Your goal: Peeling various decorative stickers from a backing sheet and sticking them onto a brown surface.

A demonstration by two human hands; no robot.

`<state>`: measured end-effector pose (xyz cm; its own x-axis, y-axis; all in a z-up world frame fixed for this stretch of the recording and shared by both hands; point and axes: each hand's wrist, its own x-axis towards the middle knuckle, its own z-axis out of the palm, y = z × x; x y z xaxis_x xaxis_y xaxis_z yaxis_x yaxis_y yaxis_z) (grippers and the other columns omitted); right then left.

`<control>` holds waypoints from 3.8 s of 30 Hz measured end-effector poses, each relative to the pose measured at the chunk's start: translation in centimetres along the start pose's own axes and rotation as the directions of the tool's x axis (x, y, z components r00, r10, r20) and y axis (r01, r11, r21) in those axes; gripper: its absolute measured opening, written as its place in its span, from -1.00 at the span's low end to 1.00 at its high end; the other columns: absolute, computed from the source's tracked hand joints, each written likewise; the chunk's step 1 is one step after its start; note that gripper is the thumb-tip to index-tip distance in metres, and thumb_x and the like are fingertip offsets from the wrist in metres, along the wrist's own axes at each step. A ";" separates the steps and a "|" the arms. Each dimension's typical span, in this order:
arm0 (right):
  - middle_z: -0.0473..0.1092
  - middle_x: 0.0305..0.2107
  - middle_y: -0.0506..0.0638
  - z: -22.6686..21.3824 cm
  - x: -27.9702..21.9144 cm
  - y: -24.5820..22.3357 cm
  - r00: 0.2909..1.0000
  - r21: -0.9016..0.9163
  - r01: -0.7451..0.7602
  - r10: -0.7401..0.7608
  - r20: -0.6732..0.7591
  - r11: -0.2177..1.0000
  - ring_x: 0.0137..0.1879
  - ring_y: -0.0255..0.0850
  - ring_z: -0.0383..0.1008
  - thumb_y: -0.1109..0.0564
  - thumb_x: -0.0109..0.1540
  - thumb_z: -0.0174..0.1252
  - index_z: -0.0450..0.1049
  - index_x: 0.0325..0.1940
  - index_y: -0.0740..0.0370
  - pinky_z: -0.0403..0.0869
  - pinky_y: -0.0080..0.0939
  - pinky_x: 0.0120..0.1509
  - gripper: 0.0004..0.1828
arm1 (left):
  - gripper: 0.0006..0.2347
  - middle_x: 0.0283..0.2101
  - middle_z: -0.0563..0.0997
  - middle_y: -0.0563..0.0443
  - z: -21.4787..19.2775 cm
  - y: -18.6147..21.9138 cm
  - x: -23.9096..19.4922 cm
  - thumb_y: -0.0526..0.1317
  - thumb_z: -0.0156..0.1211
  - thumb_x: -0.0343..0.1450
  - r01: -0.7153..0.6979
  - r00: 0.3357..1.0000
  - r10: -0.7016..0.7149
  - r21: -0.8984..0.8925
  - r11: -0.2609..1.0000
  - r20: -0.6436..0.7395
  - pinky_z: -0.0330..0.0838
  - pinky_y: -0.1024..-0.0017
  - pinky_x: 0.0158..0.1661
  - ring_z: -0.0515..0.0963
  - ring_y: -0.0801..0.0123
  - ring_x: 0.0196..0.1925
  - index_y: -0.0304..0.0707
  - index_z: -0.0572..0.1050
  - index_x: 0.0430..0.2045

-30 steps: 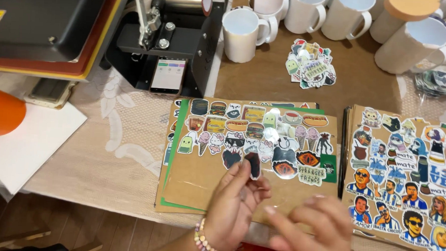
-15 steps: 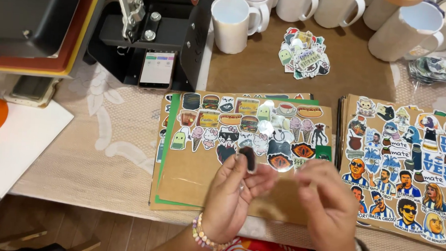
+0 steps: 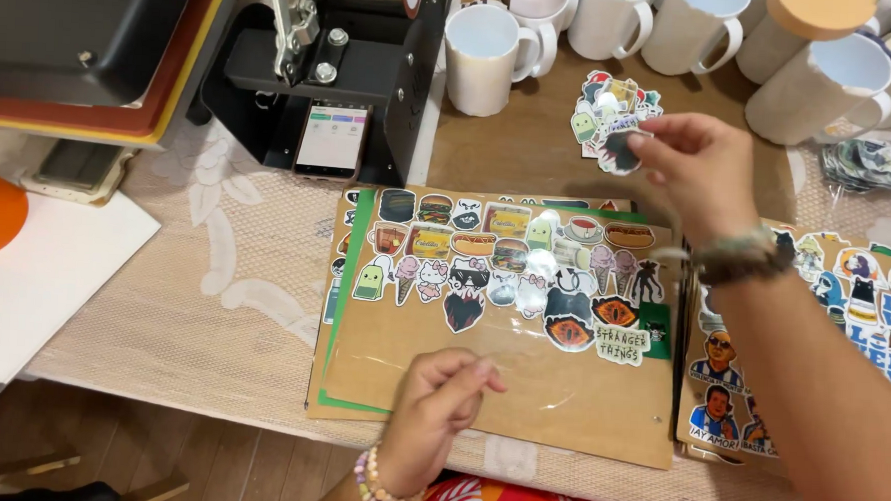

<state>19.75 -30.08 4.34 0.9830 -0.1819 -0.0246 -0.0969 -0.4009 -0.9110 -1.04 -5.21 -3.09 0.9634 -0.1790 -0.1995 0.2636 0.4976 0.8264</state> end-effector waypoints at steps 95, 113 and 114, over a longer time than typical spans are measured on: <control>0.36 -0.36 -0.05 5.0 -16.8 0.6 0.522 -0.409 0.766 -0.851 -0.055 0.496 -0.07 0.02 0.33 0.16 0.26 0.23 0.58 -0.20 0.11 0.35 0.04 0.14 -0.94 | -0.83 -0.63 0.52 0.18 4.3 2.8 2.2 -0.23 0.18 0.44 -0.439 0.801 0.598 0.715 0.544 0.038 0.23 0.54 -0.56 0.29 0.61 -0.62 -0.32 0.68 -0.33; 0.25 -0.25 0.06 5.7 -16.5 0.6 0.813 -0.174 0.578 -0.580 0.049 0.797 -0.02 -0.02 0.21 0.02 0.42 -0.25 0.31 -0.24 0.22 0.19 -0.05 0.17 -0.69 | -0.85 -0.71 0.38 0.19 4.4 1.6 3.3 -0.22 0.20 0.42 -0.398 0.794 0.608 0.764 0.508 0.009 0.23 0.51 -0.54 0.26 0.58 -0.63 -0.27 0.66 -0.45; 0.25 -0.25 0.06 5.8 -16.6 0.8 0.814 -0.174 0.578 -0.579 0.049 0.798 -0.02 -0.02 0.21 0.02 0.42 -0.25 0.31 -0.24 0.22 0.19 -0.05 0.17 -0.69 | -0.85 -0.71 0.38 0.19 4.4 1.4 3.3 -0.22 0.20 0.42 -0.397 0.795 0.607 0.764 0.508 0.009 0.23 0.51 -0.54 0.26 0.58 -0.63 -0.27 0.66 -0.45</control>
<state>4.30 -22.16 1.64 0.8640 0.1282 0.4869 0.4634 -0.5809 -0.6692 2.32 -8.83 -0.31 0.9253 0.1521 0.3475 -0.2853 -0.3249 0.9017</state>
